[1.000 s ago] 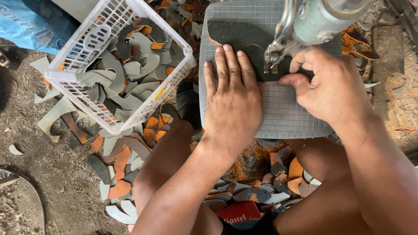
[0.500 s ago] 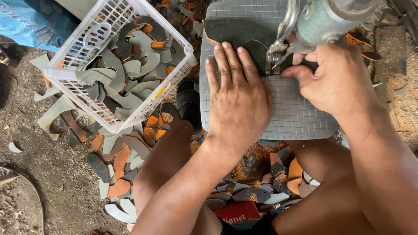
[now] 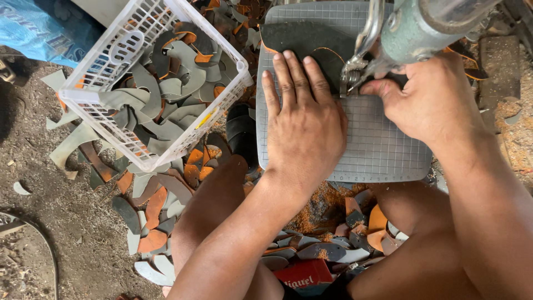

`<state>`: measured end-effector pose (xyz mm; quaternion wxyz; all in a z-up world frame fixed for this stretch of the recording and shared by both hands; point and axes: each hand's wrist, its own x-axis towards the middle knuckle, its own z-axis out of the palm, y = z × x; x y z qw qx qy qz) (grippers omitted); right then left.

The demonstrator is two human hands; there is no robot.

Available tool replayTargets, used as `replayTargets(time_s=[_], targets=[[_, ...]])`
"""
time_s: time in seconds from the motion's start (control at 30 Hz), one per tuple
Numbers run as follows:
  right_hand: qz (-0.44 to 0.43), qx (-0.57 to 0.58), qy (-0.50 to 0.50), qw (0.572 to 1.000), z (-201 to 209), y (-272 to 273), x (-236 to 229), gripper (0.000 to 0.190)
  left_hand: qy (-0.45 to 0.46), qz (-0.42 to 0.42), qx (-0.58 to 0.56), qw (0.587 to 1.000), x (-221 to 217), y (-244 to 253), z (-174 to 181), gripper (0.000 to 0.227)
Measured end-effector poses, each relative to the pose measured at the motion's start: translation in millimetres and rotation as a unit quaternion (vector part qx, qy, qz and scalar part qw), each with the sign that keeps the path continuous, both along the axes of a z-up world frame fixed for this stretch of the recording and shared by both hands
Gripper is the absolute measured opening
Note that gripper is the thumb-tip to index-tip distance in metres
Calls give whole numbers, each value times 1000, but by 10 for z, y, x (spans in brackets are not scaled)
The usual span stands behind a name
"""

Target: The person sits on the floor and uses a vertical cutting machine to cut curved shapes from grey and orange rubber sheets. They guide each piece through the blade, then place the finished cutouts into a white plastic basket.

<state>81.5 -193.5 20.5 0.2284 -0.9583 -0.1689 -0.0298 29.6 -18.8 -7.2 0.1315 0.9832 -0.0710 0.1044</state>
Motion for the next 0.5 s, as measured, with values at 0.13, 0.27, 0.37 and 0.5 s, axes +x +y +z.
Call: replayTargets(time_s=[0.13, 0.27, 0.37, 0.5], targets=[[21, -57, -75, 995, -19, 5, 79, 26, 3, -8, -14, 1000, 38, 47, 59, 70], [135, 36, -102, 985, 6, 20, 277, 46, 10, 18, -45, 999, 184, 265, 110, 50], [142, 38, -77, 986, -38, 11, 335, 50, -140, 50, -73, 986, 487, 496, 72, 49], [104, 112, -133, 979, -132, -195, 354, 37, 0, 96, -157, 983, 684, 754, -43, 40]])
